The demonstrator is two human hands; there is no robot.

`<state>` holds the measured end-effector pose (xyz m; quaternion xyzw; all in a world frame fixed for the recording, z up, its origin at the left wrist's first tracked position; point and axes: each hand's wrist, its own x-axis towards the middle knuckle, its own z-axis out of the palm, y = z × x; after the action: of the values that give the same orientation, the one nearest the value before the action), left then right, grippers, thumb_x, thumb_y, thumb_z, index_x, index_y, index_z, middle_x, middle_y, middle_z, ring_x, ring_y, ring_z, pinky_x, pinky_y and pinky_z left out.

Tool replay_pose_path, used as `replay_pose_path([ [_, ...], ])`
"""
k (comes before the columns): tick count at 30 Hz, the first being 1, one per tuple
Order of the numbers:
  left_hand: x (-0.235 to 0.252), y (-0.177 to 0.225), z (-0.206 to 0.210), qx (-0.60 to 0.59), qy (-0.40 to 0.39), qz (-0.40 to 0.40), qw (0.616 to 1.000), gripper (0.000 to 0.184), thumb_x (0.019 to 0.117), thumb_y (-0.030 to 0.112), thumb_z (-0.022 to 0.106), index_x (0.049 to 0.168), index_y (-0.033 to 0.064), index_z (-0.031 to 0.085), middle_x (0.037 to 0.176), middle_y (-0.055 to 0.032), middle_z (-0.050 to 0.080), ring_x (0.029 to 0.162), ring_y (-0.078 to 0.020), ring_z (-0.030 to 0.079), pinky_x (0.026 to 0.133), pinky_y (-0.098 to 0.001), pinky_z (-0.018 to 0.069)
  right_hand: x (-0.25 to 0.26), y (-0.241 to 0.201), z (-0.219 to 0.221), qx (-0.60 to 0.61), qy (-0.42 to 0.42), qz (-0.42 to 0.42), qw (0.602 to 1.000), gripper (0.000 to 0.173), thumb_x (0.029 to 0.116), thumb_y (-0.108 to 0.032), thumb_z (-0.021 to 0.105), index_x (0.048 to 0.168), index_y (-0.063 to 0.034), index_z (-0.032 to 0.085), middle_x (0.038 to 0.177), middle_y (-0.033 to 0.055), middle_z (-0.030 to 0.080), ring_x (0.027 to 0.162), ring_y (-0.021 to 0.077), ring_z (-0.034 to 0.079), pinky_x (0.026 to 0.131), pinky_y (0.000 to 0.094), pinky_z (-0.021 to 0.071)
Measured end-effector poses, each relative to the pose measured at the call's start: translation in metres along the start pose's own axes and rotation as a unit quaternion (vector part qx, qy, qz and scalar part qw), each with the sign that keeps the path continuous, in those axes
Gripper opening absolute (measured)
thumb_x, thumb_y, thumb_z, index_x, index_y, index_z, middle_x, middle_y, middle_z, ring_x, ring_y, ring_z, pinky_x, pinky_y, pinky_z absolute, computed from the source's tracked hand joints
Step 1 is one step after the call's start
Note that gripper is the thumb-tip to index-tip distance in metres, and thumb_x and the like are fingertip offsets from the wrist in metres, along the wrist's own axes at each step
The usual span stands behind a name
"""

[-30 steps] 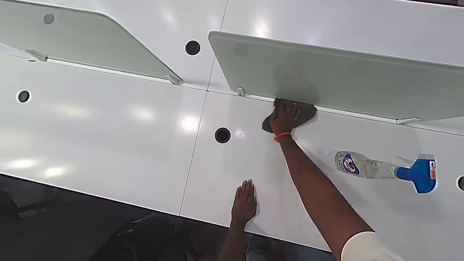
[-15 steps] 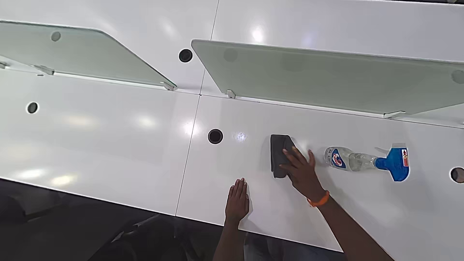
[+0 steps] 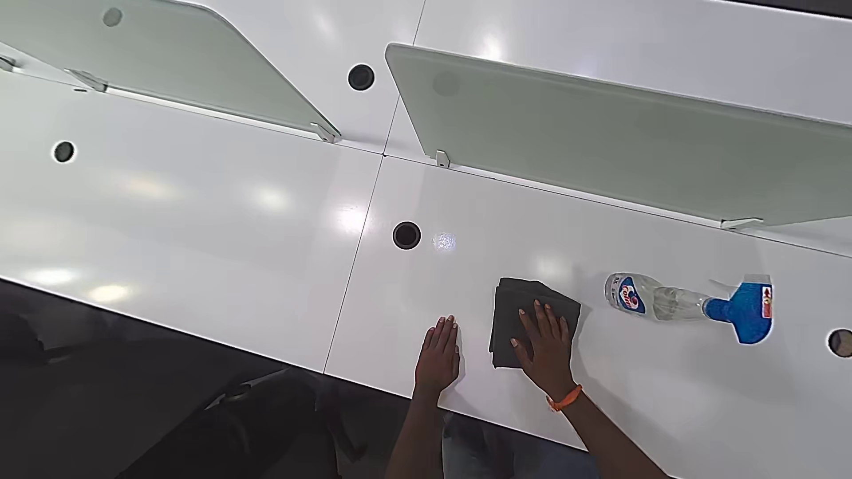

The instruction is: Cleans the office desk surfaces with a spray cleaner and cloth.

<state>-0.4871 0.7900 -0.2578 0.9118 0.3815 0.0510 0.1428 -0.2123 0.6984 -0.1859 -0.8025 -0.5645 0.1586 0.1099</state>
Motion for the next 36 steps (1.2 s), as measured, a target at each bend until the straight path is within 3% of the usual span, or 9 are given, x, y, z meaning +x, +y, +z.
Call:
replay_pose_path([
  [3,-0.002,0.001,0.001,-0.005,0.009,0.004,1.0,0.057,0.1023,0.028,0.031,0.152,0.0065,0.048,0.162,-0.0084,0.042,0.152,-0.0258,0.035,0.122,-0.047,0.0295,0.026,-0.004,0.036,-0.096,-0.035,0.019,0.995,0.078,0.0933,-0.077,0.032,0.16,-0.0366,0.036,0.169,0.0147,0.026,0.156,0.0436,0.019,0.116,0.0766,0.0094],
  [6,0.001,0.0,0.001,-0.001,0.016,0.007,1.0,0.057,0.1017,0.028,0.031,0.152,0.0066,0.048,0.161,-0.0083,0.043,0.151,-0.0254,0.036,0.122,-0.0465,0.03,0.073,-0.008,0.041,-0.109,-0.021,0.035,0.993,0.079,0.0925,-0.077,0.032,0.16,-0.0368,0.034,0.169,0.0135,0.026,0.156,0.0419,0.017,0.117,0.0764,0.0079],
  [10,0.0,0.001,0.0,-0.001,0.011,0.007,1.0,0.057,0.1022,0.029,0.031,0.152,0.0071,0.048,0.162,-0.0081,0.043,0.152,-0.0247,0.036,0.122,-0.0457,0.0301,0.161,-0.003,0.027,-0.1,0.039,0.08,0.991,0.073,0.0969,-0.069,0.035,0.161,-0.0324,0.035,0.17,0.0123,0.023,0.157,0.0403,0.015,0.119,0.0752,0.0077],
  [16,0.0,0.002,-0.002,-0.011,0.012,0.005,1.0,0.055,0.1028,0.028,0.032,0.151,0.0071,0.049,0.161,-0.0074,0.044,0.151,-0.0242,0.037,0.121,-0.0445,0.0305,0.271,0.003,0.004,-0.058,0.071,0.093,0.991,0.059,0.1065,-0.042,0.036,0.163,-0.0267,0.029,0.173,0.0096,0.009,0.159,0.0385,0.004,0.116,0.0787,0.0092],
  [20,0.001,0.002,-0.004,-0.011,0.013,0.002,1.0,0.054,0.1024,0.027,0.033,0.151,0.0085,0.049,0.162,-0.0058,0.043,0.151,-0.0229,0.036,0.121,-0.0436,0.0308,0.312,0.001,0.003,-0.079,0.094,0.131,0.984,0.054,0.1045,-0.038,0.037,0.157,-0.0258,0.041,0.168,0.0144,0.027,0.157,0.0394,0.018,0.119,0.0733,0.0101],
  [26,0.0,0.004,-0.003,-0.01,0.015,0.001,1.0,0.053,0.1025,0.025,0.035,0.151,0.0084,0.048,0.162,-0.0058,0.043,0.151,-0.0227,0.037,0.121,-0.0433,0.0308,0.33,-0.038,0.016,-0.048,0.115,0.217,0.968,0.054,0.103,-0.034,0.039,0.156,-0.0227,0.044,0.168,0.0157,0.027,0.157,0.0392,0.015,0.119,0.0737,0.0096],
  [28,0.0,0.003,-0.003,-0.01,0.018,0.003,1.0,0.054,0.1021,0.025,0.035,0.151,0.0079,0.048,0.162,-0.0065,0.043,0.151,-0.0231,0.037,0.122,-0.0437,0.0309,0.34,-0.065,0.027,-0.034,0.114,0.184,0.976,0.054,0.1016,-0.033,0.044,0.154,-0.0222,0.046,0.167,0.0168,0.029,0.157,0.0404,0.016,0.118,0.075,0.0103],
  [31,0.001,0.002,-0.002,-0.016,0.02,0.005,1.0,0.054,0.102,0.025,0.035,0.151,0.0073,0.048,0.161,-0.007,0.043,0.151,-0.0236,0.037,0.122,-0.0443,0.0311,0.353,-0.089,0.036,-0.026,0.081,0.06,0.995,0.055,0.099,-0.032,0.047,0.154,-0.0249,0.048,0.167,0.0107,0.031,0.157,0.0367,0.017,0.12,0.0716,0.0106],
  [36,0.0,0.0,0.0,-0.018,0.013,0.007,1.0,0.055,0.1032,0.025,0.032,0.152,0.0066,0.047,0.162,-0.009,0.042,0.152,-0.0254,0.035,0.122,-0.0457,0.0295,0.34,-0.059,0.027,-0.016,0.024,-0.12,0.992,0.055,0.096,-0.03,0.05,0.151,-0.0276,0.052,0.167,0.0029,0.035,0.158,0.0309,0.02,0.123,0.0651,0.0127],
])
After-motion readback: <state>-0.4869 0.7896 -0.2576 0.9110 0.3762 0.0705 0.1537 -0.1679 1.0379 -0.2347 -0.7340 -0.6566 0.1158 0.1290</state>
